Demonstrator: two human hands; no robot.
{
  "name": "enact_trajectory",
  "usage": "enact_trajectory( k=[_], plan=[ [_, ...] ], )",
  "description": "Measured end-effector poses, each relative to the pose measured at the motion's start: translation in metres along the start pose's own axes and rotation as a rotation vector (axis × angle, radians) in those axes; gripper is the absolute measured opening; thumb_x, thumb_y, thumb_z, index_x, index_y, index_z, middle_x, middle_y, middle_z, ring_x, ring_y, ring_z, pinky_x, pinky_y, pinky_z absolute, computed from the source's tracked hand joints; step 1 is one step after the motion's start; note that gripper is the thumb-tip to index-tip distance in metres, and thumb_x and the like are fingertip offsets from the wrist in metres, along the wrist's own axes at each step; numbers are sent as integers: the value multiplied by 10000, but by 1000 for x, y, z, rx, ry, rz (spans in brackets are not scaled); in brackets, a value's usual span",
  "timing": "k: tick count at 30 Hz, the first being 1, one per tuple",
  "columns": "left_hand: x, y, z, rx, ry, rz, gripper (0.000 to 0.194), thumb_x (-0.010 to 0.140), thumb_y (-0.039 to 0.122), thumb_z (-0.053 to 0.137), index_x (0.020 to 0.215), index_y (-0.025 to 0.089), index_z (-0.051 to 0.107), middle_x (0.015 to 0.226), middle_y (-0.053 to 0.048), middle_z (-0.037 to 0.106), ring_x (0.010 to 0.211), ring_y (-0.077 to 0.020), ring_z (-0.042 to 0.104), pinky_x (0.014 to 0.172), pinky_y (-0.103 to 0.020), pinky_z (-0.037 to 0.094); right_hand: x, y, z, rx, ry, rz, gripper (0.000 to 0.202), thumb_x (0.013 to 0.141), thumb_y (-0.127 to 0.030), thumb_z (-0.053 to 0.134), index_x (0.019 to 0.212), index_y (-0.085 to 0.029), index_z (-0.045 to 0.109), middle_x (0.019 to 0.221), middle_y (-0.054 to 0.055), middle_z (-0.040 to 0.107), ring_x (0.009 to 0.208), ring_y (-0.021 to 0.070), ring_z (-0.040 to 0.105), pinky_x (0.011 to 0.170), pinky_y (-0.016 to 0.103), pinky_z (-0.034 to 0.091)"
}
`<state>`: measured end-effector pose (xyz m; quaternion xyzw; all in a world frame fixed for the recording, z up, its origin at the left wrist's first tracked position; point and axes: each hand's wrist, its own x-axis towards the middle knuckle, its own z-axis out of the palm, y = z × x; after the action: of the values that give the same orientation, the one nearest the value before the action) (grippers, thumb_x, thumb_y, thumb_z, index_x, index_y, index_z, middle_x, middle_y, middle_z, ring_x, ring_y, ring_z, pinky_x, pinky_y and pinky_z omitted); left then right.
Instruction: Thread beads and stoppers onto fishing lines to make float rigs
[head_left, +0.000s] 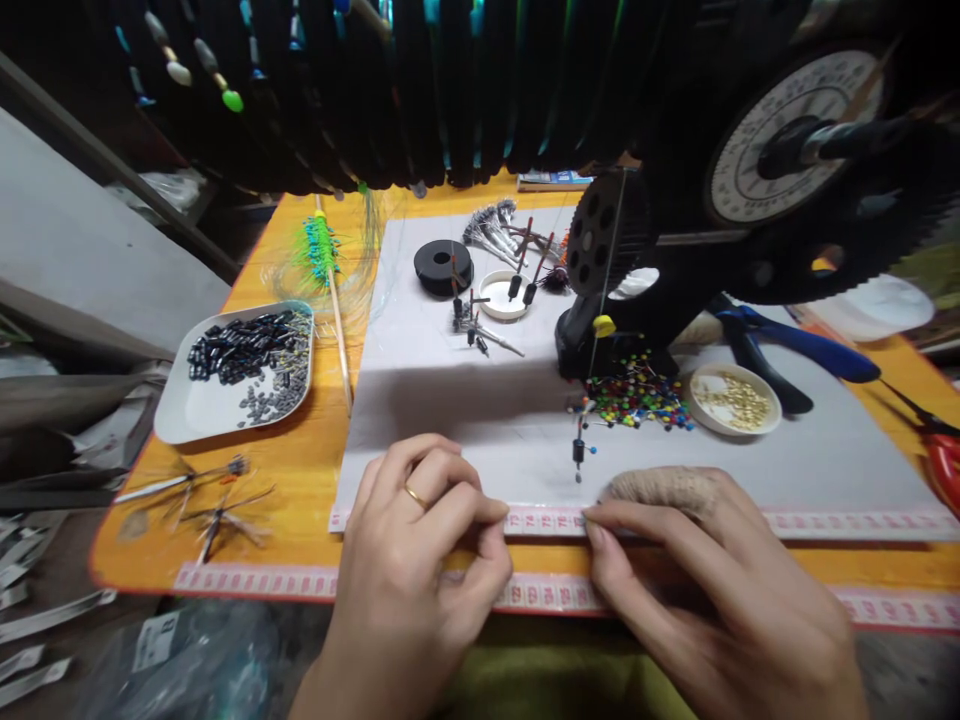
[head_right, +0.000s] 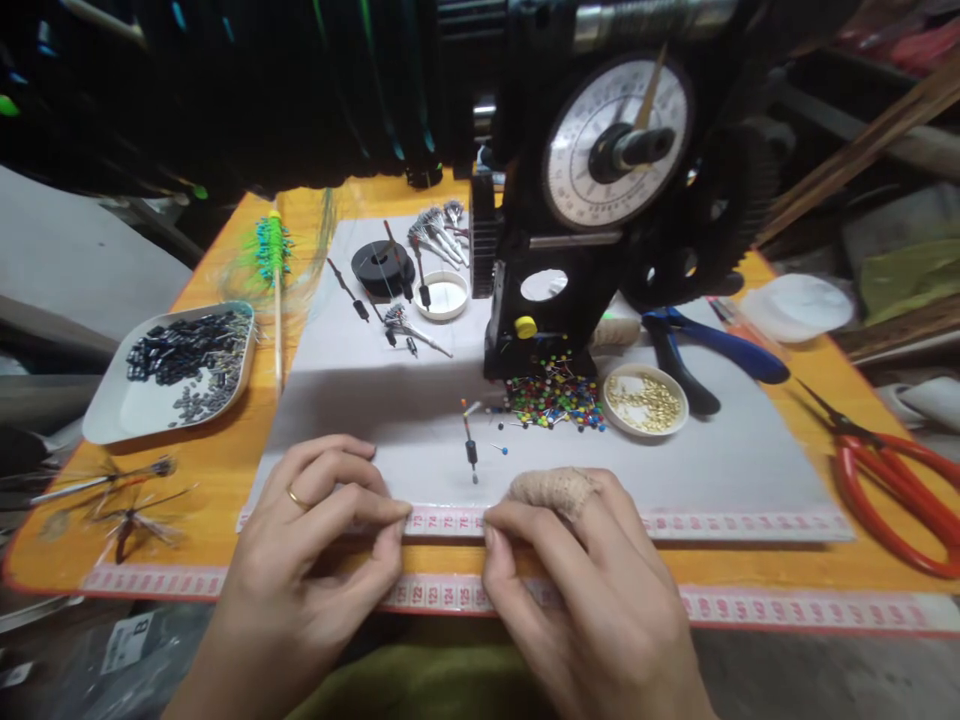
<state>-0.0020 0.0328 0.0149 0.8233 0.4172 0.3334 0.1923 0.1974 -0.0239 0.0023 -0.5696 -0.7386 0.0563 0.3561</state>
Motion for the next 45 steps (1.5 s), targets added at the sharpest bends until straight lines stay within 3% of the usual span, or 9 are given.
enact_trajectory(
  k=[22, 37, 40, 42, 45],
  plan=[
    [3, 1, -7, -38, -93, -107, 127, 768, 30, 637, 791, 152, 657, 875, -53, 609, 946, -231, 536, 775, -386, 435, -4, 9, 4, -10, 17, -60, 105, 875, -140, 629, 967, -190, 627, 913, 69, 604, 851, 213, 583, 728, 352, 450],
    [2, 0, -6, -51, -34, -75, 173, 755, 2, 631, 783, 172, 654, 841, -45, 629, 924, -230, 559, 782, -390, 440, -1, 0, 4, 1, 28, 3, 100, 874, -101, 639, 942, -172, 621, 916, 64, 589, 868, 187, 564, 753, 328, 449],
    [1, 6, 0, -169, -2, -81, 205, 759, -12, 620, 808, 187, 608, 920, -38, 669, 907, -197, 605, 779, -348, 467, -1, 0, 3, 9, 30, 1, 130, 863, -67, 644, 951, -159, 618, 911, 63, 586, 864, 178, 557, 752, 319, 453],
    [2, 13, 7, -375, -18, -106, 255, 769, -27, 595, 856, 209, 556, 992, -19, 698, 858, -151, 645, 724, -277, 497, -1, 1, 3, 16, 37, -17, 152, 856, -46, 640, 963, -151, 613, 910, 65, 587, 867, 177, 553, 748, 316, 455],
    [3, 22, 16, -685, -179, -185, 272, 821, -21, 537, 903, 236, 499, 956, -1, 716, 765, -120, 671, 642, -215, 520, -1, 1, 3, 31, 38, -37, 142, 860, -44, 628, 963, -140, 606, 904, 71, 588, 867, 178, 541, 738, 315, 453]
  ],
)
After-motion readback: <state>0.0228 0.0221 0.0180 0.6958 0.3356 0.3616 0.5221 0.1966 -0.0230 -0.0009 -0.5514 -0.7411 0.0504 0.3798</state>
